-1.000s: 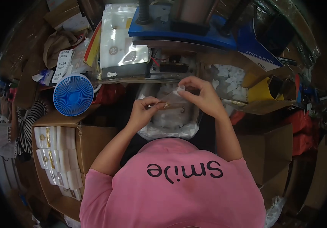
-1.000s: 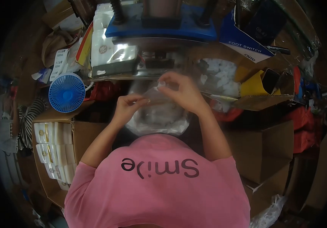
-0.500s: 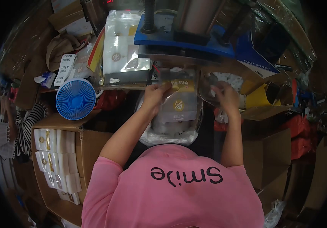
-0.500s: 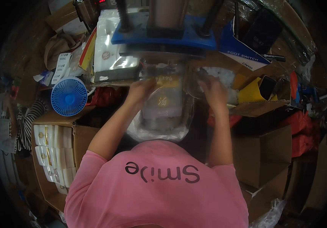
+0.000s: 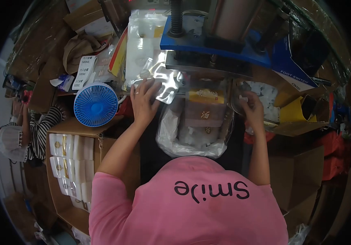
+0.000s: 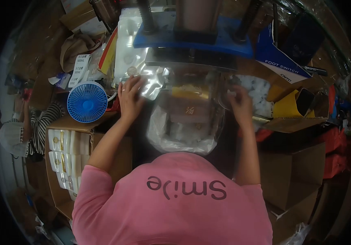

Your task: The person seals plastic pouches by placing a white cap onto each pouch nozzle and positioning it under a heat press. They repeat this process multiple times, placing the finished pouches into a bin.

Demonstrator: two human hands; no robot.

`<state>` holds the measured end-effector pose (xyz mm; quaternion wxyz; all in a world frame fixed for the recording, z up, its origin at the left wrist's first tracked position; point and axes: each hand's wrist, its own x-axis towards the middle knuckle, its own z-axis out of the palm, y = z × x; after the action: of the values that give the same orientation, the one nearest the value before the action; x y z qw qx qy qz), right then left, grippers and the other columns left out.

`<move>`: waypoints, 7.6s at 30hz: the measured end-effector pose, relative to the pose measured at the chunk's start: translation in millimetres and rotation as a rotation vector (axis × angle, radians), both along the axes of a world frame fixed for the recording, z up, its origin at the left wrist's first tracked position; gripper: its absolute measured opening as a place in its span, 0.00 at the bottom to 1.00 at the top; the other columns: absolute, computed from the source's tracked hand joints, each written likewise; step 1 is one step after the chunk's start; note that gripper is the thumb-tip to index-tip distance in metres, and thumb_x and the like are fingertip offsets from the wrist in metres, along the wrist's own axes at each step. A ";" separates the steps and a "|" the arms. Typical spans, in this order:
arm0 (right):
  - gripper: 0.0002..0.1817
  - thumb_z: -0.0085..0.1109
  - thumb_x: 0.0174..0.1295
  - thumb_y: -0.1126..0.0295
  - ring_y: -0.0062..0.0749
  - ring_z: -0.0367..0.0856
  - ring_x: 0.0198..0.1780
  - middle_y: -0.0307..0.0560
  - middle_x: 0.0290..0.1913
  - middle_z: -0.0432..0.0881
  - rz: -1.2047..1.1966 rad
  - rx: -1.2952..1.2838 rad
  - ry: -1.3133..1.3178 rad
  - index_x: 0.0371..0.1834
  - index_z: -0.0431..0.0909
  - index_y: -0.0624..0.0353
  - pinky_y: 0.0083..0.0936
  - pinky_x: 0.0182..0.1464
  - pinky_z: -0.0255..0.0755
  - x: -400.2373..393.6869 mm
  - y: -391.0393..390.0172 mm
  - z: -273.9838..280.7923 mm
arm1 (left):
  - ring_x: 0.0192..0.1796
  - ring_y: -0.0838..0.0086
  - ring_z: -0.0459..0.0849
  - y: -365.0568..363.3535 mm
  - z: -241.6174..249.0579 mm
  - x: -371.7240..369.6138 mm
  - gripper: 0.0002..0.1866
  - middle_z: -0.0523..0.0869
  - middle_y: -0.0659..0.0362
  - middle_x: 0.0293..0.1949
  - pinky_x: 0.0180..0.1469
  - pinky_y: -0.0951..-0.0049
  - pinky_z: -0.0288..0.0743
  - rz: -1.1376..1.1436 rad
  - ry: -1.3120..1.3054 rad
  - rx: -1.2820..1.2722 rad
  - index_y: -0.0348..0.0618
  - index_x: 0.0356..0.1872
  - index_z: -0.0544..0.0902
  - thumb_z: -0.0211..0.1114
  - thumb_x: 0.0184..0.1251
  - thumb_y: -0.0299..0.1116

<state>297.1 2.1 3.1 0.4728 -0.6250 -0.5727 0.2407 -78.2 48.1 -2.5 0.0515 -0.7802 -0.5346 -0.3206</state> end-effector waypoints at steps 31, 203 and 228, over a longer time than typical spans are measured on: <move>0.17 0.61 0.60 0.58 0.50 0.84 0.41 0.51 0.36 0.86 -0.371 -0.214 -0.852 0.48 0.82 0.54 0.39 0.43 0.75 37.0 -27.4 63.7 | 0.32 0.77 0.83 -3.3 3.8 116.8 0.13 0.86 0.55 0.32 0.37 0.77 0.75 -0.193 -1.586 -1.055 0.28 0.35 0.84 0.69 0.62 0.33; 0.17 0.62 0.61 0.62 0.40 0.84 0.45 0.54 0.46 0.84 0.023 -0.020 -0.316 0.49 0.81 0.62 0.29 0.45 0.75 -42.5 8.3 67.5 | 0.34 0.79 0.83 -23.1 12.5 99.4 0.14 0.87 0.55 0.32 0.36 0.80 0.75 -0.111 -1.296 -1.067 0.30 0.37 0.85 0.68 0.64 0.36; 0.09 0.61 0.63 0.71 0.20 0.78 0.37 0.38 0.38 0.79 0.054 -0.148 0.439 0.45 0.79 0.60 0.18 0.38 0.73 -4.5 12.5 22.8 | 0.49 0.65 0.83 -10.9 20.5 -6.6 0.05 0.87 0.56 0.40 0.59 0.61 0.65 0.007 -0.445 -0.078 0.46 0.36 0.87 0.66 0.60 0.28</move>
<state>292.6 14.6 25.9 0.5323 -0.5751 -0.4532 0.4248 -84.8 37.2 18.1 -0.0966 -0.6901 -0.5472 -0.4637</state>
